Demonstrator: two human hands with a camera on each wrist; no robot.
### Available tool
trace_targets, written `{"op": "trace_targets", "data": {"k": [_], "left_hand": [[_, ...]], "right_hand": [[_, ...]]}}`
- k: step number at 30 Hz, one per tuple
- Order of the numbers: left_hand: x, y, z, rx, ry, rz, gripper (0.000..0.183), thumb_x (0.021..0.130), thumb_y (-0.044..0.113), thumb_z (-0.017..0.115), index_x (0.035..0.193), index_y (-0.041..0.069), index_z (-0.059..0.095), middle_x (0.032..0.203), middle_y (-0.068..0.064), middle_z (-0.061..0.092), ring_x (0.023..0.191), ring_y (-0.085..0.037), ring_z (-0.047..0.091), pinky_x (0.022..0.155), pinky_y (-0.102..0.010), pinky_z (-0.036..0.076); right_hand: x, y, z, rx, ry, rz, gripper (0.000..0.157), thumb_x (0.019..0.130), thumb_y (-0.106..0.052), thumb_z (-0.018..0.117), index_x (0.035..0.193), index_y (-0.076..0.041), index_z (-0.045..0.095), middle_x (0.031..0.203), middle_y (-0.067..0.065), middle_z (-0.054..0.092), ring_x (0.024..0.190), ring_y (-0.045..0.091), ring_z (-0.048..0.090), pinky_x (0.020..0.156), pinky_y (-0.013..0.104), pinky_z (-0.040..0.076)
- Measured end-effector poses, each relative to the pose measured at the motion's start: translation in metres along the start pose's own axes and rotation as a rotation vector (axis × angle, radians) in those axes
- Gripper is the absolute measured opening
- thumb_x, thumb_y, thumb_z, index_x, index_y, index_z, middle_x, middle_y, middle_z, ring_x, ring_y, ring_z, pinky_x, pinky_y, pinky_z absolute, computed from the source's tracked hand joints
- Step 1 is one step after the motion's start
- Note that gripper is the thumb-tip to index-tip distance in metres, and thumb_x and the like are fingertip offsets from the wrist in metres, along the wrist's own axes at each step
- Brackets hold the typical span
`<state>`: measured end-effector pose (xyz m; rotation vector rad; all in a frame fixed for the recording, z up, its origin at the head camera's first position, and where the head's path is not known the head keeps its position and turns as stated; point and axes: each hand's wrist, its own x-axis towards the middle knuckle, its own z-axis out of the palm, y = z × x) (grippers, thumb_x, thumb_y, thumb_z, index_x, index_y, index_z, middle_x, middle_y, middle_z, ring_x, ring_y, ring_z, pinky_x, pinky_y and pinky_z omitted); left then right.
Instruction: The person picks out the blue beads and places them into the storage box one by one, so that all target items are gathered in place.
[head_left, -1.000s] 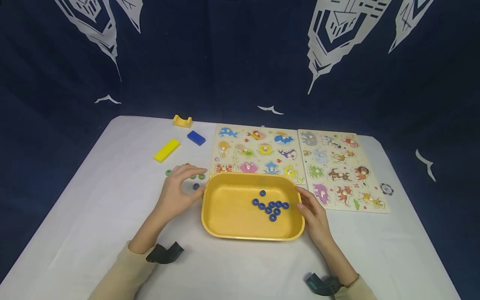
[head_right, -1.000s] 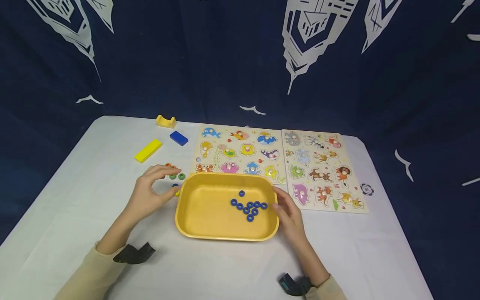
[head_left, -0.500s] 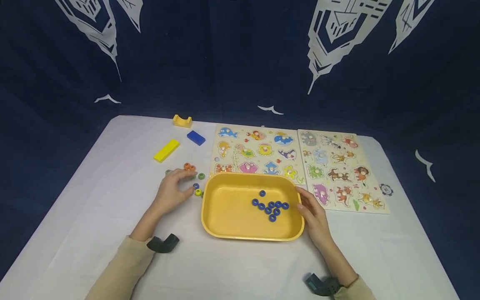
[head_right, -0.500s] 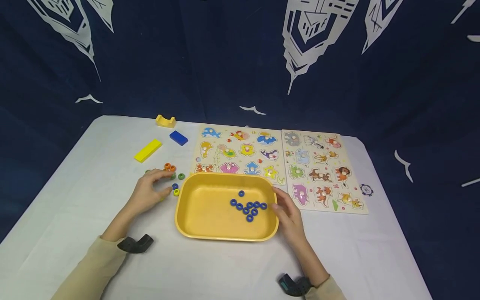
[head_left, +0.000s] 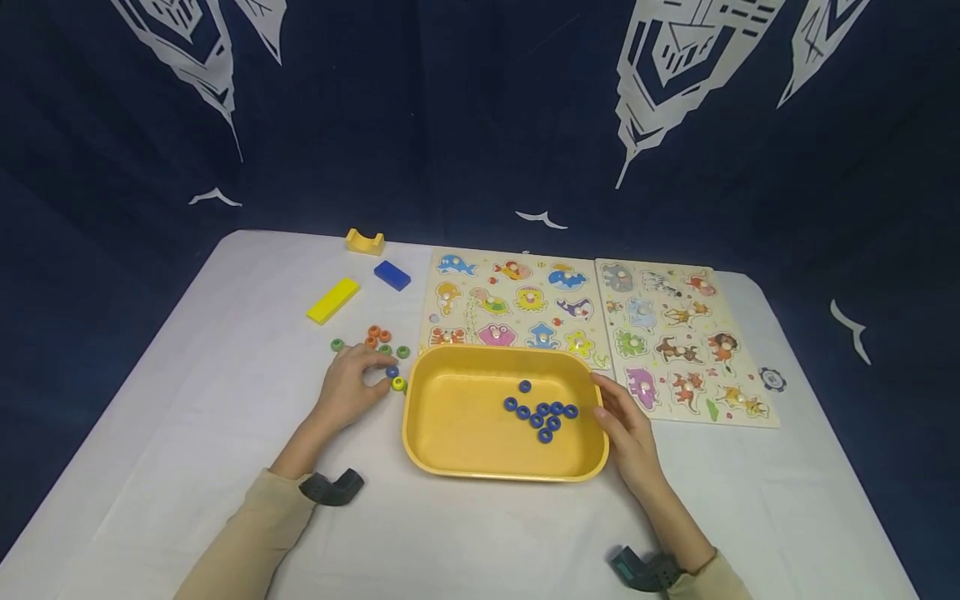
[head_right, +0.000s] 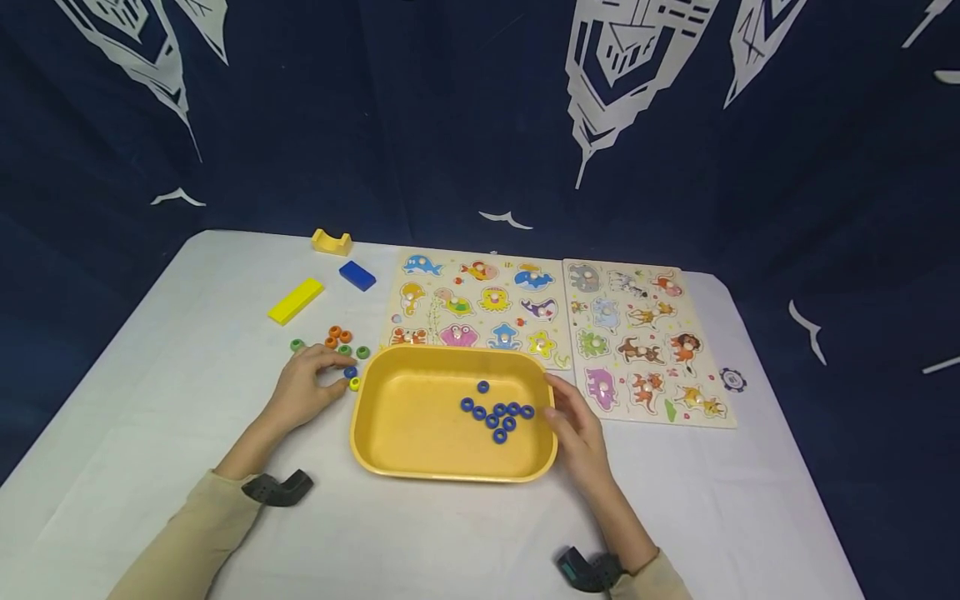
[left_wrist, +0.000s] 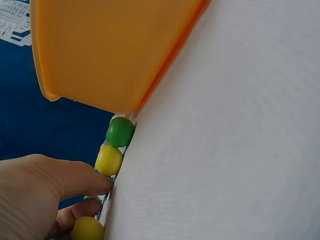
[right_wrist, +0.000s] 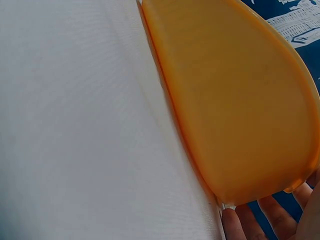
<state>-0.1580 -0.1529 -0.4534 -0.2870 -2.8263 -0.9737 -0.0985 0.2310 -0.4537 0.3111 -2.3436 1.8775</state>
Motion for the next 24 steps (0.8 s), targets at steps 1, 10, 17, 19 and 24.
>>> {"op": "trace_targets", "data": {"k": [1,10,17,19,24], "left_hand": [[0.000,0.001,-0.001,0.003,0.004,-0.003,0.028,0.071,0.013,0.070,0.098,0.014,0.067,0.099,-0.003,0.061,0.097,-0.022,0.050,0.086,-0.042,0.039],[0.008,0.062,-0.027,-0.125,0.064,0.065,0.021,0.073,0.014,0.070,0.093,0.015,0.067,0.077,0.004,0.060,0.079,-0.014,0.054,0.074,-0.031,0.045],[0.017,0.121,-0.005,-0.046,-0.142,0.157,0.019,0.071,0.018,0.071,0.090,0.019,0.067,0.069,0.011,0.055,0.065,-0.007,0.049,0.061,-0.022,0.041],[0.021,0.126,0.008,0.002,-0.197,0.188,0.018,0.071,0.020,0.070,0.089,0.019,0.068,0.067,0.012,0.054,0.063,-0.005,0.048,0.059,-0.020,0.039],[0.030,0.128,0.039,0.063,-0.298,0.223,0.020,0.069,0.017,0.069,0.088,0.016,0.068,0.058,0.011,0.053,0.057,-0.004,0.048,0.057,-0.019,0.040]], "right_hand": [[0.000,0.000,0.000,0.003,0.003,0.002,0.039,0.091,-0.005,0.043,0.130,-0.006,0.041,0.135,0.013,0.041,0.121,0.005,0.041,0.094,0.013,0.035],[0.000,-0.003,0.001,0.002,0.015,0.010,0.039,0.091,-0.005,0.044,0.129,-0.006,0.042,0.135,0.013,0.041,0.122,0.005,0.040,0.094,0.012,0.035],[0.000,-0.002,0.000,0.010,0.009,0.017,0.039,0.091,-0.005,0.043,0.130,-0.005,0.041,0.136,0.013,0.040,0.123,0.004,0.038,0.095,0.012,0.033],[-0.001,-0.001,0.000,0.015,0.013,0.027,0.039,0.091,-0.005,0.043,0.130,-0.005,0.041,0.136,0.012,0.040,0.123,0.005,0.038,0.095,0.012,0.034],[-0.001,-0.001,0.001,0.018,0.023,0.050,0.039,0.091,-0.004,0.044,0.129,-0.007,0.042,0.136,0.011,0.040,0.123,0.005,0.039,0.094,0.012,0.034]]}}
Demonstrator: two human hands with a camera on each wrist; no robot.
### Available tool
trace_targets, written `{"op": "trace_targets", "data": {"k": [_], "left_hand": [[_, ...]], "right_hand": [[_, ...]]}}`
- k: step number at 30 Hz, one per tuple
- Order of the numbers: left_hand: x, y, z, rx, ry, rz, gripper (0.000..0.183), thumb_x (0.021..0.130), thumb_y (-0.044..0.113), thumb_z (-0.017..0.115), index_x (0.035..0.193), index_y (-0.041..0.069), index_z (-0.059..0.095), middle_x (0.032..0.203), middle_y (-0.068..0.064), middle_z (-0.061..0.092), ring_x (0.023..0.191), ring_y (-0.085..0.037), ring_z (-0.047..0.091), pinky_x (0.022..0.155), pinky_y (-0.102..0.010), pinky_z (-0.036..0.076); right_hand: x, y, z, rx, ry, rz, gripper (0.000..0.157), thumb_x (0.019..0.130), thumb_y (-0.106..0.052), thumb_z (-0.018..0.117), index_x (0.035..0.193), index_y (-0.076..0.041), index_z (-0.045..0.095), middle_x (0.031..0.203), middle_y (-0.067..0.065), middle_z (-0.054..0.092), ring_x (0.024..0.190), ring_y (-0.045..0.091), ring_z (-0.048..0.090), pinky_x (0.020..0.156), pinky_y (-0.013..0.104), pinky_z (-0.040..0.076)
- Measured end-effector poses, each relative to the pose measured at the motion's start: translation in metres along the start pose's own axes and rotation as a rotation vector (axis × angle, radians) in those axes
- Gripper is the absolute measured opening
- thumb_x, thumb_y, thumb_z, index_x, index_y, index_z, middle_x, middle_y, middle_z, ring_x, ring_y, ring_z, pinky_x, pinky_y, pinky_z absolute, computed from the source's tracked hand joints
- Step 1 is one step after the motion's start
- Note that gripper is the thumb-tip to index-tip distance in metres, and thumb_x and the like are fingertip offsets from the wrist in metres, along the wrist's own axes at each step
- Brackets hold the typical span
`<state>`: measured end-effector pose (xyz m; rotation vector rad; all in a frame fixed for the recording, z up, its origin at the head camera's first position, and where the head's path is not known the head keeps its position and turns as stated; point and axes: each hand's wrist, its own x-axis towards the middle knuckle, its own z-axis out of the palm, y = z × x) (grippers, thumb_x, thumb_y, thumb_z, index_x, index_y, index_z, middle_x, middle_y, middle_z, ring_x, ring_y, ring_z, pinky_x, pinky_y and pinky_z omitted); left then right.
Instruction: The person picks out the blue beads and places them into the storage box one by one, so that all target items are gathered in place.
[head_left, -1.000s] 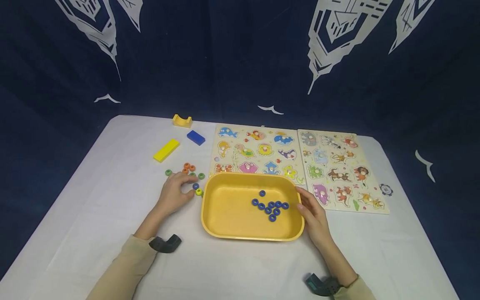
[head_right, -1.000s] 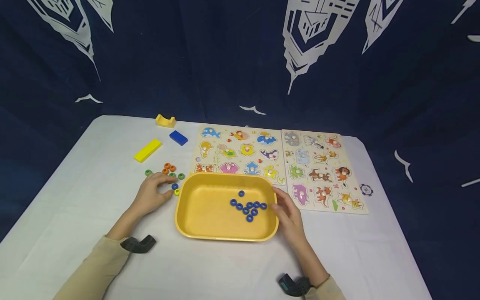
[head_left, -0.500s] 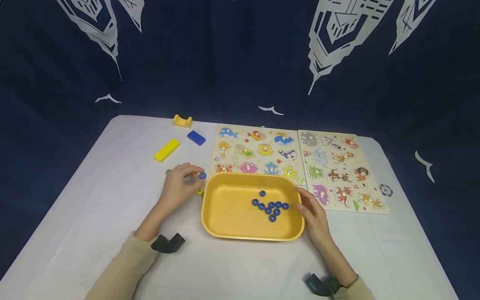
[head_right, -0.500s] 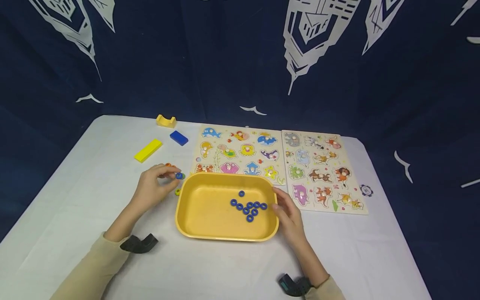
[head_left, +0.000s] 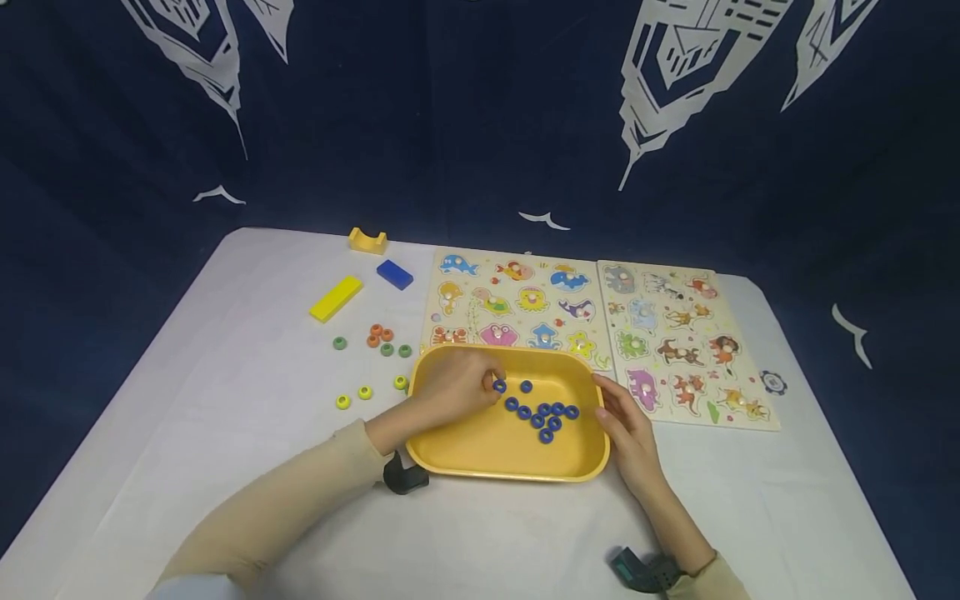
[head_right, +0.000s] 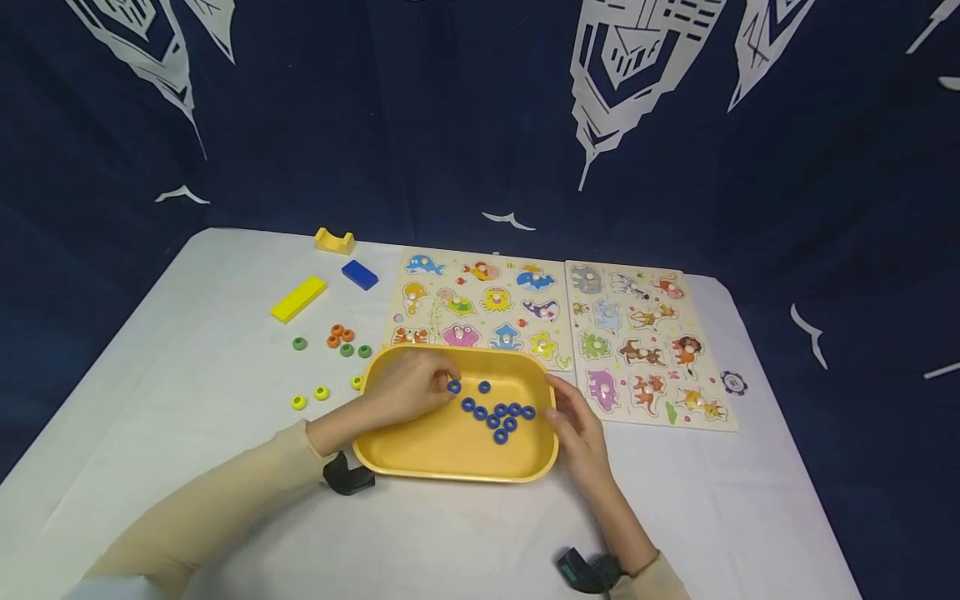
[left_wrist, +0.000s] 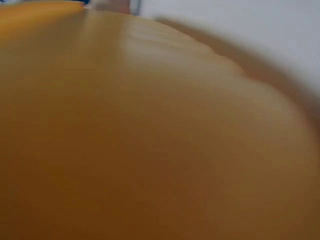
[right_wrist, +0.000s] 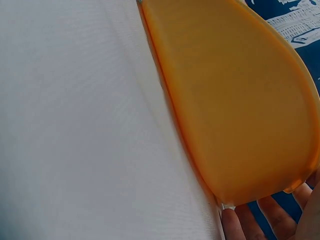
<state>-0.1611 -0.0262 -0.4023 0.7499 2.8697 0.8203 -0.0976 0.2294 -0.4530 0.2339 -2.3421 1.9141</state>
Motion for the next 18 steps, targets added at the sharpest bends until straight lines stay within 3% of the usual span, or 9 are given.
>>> {"op": "trace_targets", "data": {"k": [7,14,18], "left_hand": [[0.011,0.000,0.022,-0.033,-0.133,-0.018,0.020,0.067,0.012,0.068,0.087,0.014,0.068,0.061,0.009,0.056,0.059,-0.005,0.050,0.056,-0.018,0.042],[0.006,0.003,0.019,-0.181,-0.265,0.031,0.040,0.071,0.017,0.070,0.109,0.010,0.062,0.076,0.008,0.060,0.067,-0.005,0.052,0.067,-0.018,0.041],[-0.003,0.005,0.013,-0.204,-0.275,0.053,0.046,0.074,0.024,0.069,0.117,0.011,0.057,0.090,0.006,0.060,0.074,-0.008,0.053,0.068,-0.019,0.041]], "right_hand": [[-0.002,-0.001,-0.003,-0.033,-0.002,-0.004,0.039,0.091,-0.005,0.044,0.130,-0.007,0.041,0.136,0.010,0.040,0.124,0.002,0.037,0.095,0.011,0.032],[-0.002,-0.002,-0.003,-0.011,-0.003,-0.013,0.039,0.091,-0.007,0.044,0.129,-0.007,0.042,0.136,0.009,0.041,0.123,0.005,0.039,0.095,0.012,0.034],[-0.002,0.001,-0.001,-0.009,0.003,-0.010,0.038,0.091,-0.006,0.044,0.129,-0.007,0.042,0.135,0.010,0.041,0.123,0.005,0.039,0.094,0.012,0.035]]}}
